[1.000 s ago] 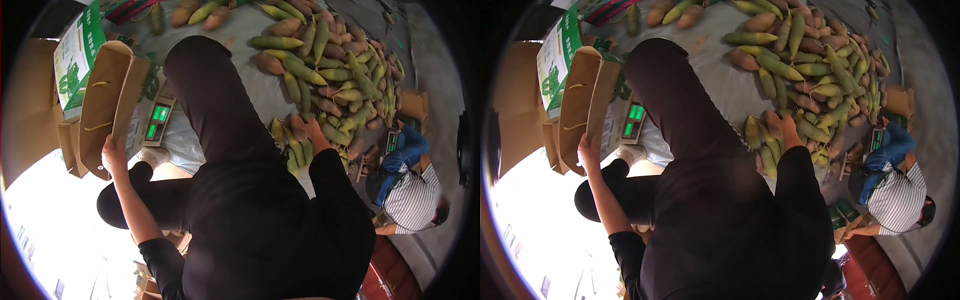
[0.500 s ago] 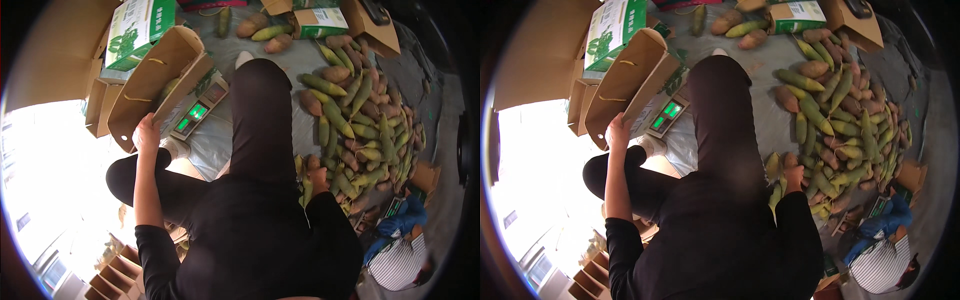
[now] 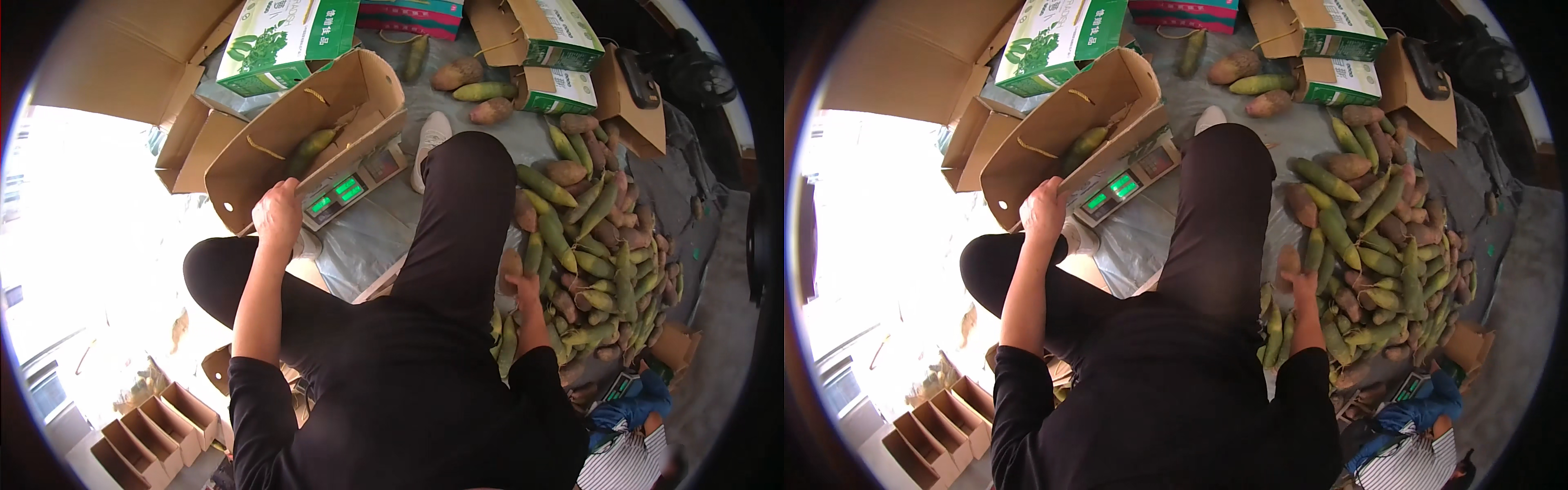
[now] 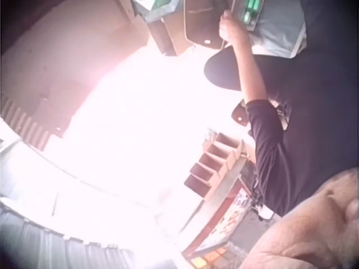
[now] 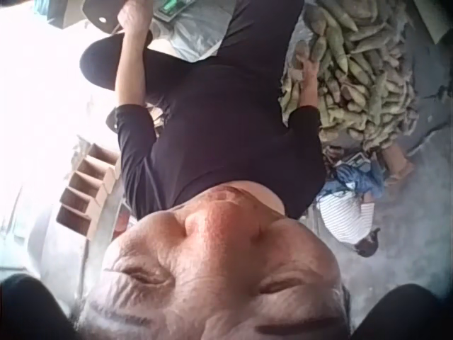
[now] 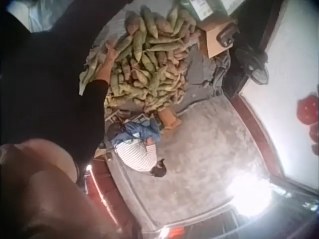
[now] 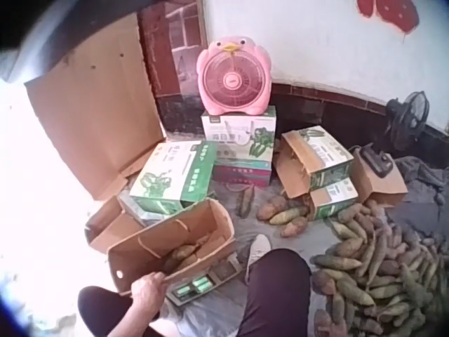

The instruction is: The recorder is sorting vegetables from a large pile on the floor into cardboard boxes and weighing them.

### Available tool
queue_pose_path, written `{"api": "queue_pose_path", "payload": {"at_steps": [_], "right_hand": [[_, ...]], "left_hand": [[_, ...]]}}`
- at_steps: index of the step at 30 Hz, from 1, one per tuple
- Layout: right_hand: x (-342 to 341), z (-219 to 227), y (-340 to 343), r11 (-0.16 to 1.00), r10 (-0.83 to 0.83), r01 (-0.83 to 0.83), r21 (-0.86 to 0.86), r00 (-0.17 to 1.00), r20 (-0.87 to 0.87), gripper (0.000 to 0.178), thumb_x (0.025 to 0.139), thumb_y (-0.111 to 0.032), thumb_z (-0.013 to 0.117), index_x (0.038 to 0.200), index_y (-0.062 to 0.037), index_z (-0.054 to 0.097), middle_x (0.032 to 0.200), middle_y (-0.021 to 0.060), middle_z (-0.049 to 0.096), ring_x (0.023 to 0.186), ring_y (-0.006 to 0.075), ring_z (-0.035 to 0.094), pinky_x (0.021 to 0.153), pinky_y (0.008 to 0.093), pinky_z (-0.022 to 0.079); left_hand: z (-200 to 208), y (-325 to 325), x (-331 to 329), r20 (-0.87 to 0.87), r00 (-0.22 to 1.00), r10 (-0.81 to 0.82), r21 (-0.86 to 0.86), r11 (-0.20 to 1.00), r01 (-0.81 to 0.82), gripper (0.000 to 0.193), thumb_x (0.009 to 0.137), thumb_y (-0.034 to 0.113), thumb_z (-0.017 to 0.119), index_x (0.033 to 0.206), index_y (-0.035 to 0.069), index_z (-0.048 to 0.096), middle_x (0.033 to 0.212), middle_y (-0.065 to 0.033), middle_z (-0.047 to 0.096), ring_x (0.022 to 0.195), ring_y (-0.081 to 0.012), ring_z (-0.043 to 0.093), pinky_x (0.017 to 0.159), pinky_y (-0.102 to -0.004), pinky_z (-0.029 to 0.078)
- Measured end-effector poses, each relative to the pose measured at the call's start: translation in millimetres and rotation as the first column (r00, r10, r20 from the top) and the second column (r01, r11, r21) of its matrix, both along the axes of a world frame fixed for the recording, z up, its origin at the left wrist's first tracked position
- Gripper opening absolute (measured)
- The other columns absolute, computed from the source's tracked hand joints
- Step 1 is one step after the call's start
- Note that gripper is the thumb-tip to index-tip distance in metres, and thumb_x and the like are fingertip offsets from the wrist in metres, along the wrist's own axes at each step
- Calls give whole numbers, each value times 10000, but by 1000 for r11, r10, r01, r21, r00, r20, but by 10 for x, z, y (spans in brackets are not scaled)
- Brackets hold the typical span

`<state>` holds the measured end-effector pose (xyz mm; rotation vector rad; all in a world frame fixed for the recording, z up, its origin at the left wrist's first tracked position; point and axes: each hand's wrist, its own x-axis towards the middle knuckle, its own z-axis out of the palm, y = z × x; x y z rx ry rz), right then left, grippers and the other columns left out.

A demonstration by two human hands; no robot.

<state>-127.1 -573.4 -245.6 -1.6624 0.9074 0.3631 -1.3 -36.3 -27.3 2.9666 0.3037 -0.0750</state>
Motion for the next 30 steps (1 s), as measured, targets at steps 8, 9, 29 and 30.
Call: {"api": "queue_pose_path", "payload": {"at_steps": [8,9,29,30], "right_hand": [[1999,1796,772,951,309,-277,-138,881,359,721,578,-88,775,1187,-12,396,1092,147,503,971,231,525,832,342,452],[2219,1938,868,931,365,-326,-163,837,408,733,584,-95,772,1201,-6,385,1106,153,501,1000,236,517,848,346,445],[3076,2647,3793,-31,1000,-539,-842,-21,-23,500,616,-171,703,1074,-120,511,1042,97,603,983,308,577,790,448,470],[3043,2633,3816,-26,1000,-527,-850,-7,-26,503,637,-192,701,1096,-120,508,1047,100,603,979,294,580,789,446,467]], "left_hand": [[35,67,77,-17,1000,12,-5,1000,-12,167,769,144,619,926,91,591,868,-106,624,845,-310,607,702,-413,481],[28,67,75,-21,1000,13,-1,1000,-13,176,768,145,621,934,94,591,873,-105,624,850,-309,607,704,-412,482],[74,14,107,-75,996,50,49,998,-46,241,775,204,620,1002,137,576,970,-94,632,870,-317,613,704,-435,489],[73,48,84,-75,996,54,47,998,-50,240,777,209,619,1001,134,575,967,-95,633,869,-318,612,705,-435,489]]}}
